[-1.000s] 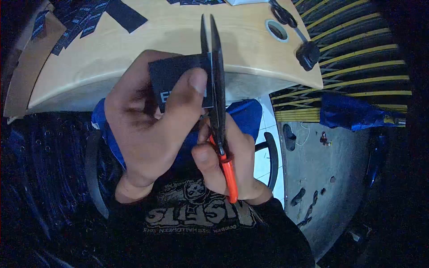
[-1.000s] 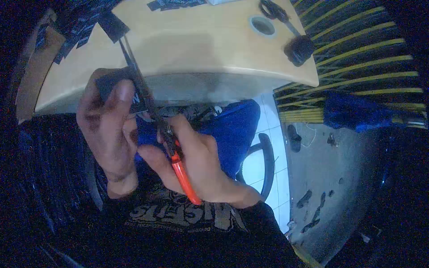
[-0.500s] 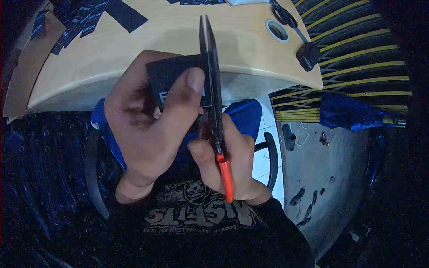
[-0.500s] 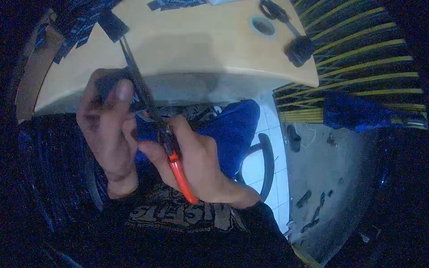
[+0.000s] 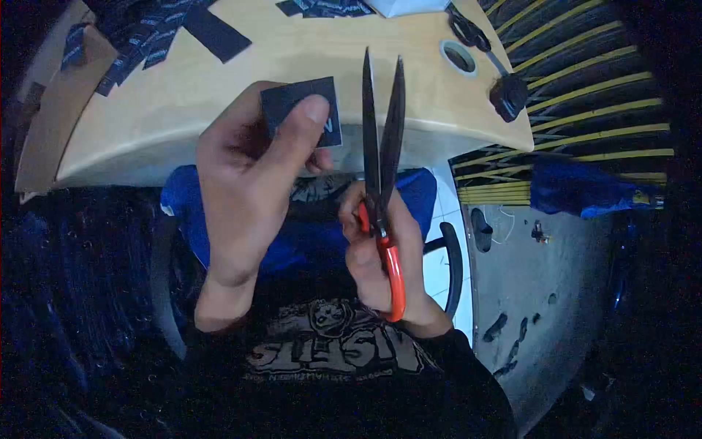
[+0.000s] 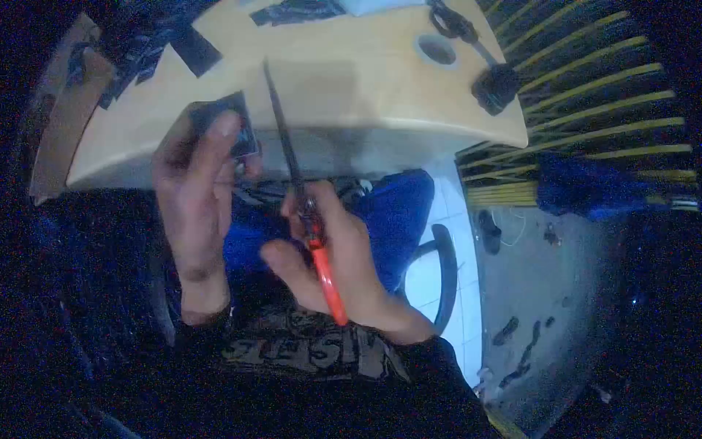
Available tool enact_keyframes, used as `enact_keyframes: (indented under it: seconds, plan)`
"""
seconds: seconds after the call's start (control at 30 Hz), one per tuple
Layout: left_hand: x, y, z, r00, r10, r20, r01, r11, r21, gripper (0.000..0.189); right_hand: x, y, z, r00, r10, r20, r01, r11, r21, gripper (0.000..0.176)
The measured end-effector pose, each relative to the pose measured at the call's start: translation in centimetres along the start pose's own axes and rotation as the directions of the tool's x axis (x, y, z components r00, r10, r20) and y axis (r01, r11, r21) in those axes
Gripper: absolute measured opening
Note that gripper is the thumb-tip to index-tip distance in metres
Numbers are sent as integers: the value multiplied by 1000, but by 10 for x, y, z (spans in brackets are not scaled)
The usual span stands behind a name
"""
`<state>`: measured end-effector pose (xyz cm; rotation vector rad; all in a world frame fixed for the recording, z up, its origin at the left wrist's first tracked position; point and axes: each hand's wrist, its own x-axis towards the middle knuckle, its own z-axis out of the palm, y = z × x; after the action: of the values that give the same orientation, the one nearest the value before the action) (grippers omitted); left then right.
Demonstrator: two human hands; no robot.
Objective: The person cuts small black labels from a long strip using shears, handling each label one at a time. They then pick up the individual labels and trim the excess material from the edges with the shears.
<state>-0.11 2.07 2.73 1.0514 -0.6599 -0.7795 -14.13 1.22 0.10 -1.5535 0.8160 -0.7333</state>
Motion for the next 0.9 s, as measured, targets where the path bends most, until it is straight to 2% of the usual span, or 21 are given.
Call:
enact_keyframes:
  seconds: [0.03,0.07,0.1,0.13,0.17,0.2,0.3,0.33,0.43,0.5,0.53,0.6,0.67,0.7,0.77,0.8,0.87,0.9]
  plan:
    - [9,-2,-5,1000,20,8,-20,1000,14,19,2,5,-3,1000,16,10,-16,1000,-4,63]
    - [23,-4,-12,996,49,78,-60,987,148,19,1,11,-7,997,60,49,-63,996,57,50]
    - [34,-3,-17,987,68,147,-107,955,276,19,0,14,-10,998,39,44,-42,997,70,50]
    - [47,4,-16,991,22,135,-68,937,344,18,1,16,-13,998,46,41,-45,999,-16,41]
    - [62,9,-16,990,55,131,-113,867,486,18,1,19,-14,998,53,34,-50,994,-102,32]
    - [79,12,-18,976,82,203,-187,792,582,20,-2,29,-16,997,82,3,-81,990,-119,20]
    - [136,10,-16,936,71,345,-325,548,770,25,-7,49,-21,994,91,-67,-101,981,-167,22]
    - [154,8,-9,925,-22,379,-300,570,765,27,-10,53,-26,994,91,-62,-103,963,-250,22]
    - [204,-5,3,900,-66,431,-337,522,784,28,-17,55,-29,990,72,-125,-101,965,-241,23]
    - [228,-9,4,895,-193,402,-292,429,855,28,-21,58,-33,991,81,-108,-102,972,-210,23]
    - [235,-5,3,895,-193,403,-292,430,854,28,-18,52,-34,991,52,-125,-80,969,-232,22]
    - [229,0,-3,957,49,286,-289,261,921,28,-19,52,-37,989,15,-148,-52,966,-254,22]
    - [210,12,-24,856,224,466,-486,43,873,29,-21,58,-40,988,49,-144,-82,969,-235,21]
    - [195,22,-32,859,193,474,-500,118,858,26,-21,59,-42,990,58,-128,-86,970,-227,21]
    - [162,36,-52,865,131,485,-498,93,862,24,-18,65,-41,986,64,-156,-95,975,-202,21]
    - [153,36,-66,846,95,524,-529,41,847,26,-16,66,-42,980,147,-138,-169,972,-166,20]
    - [140,29,-90,830,53,554,-554,-16,832,28,-12,69,-41,987,116,-109,-134,974,-181,18]
    - [135,23,-99,756,85,649,-645,-73,761,31,-9,64,-39,988,121,-93,-136,975,-178,18]
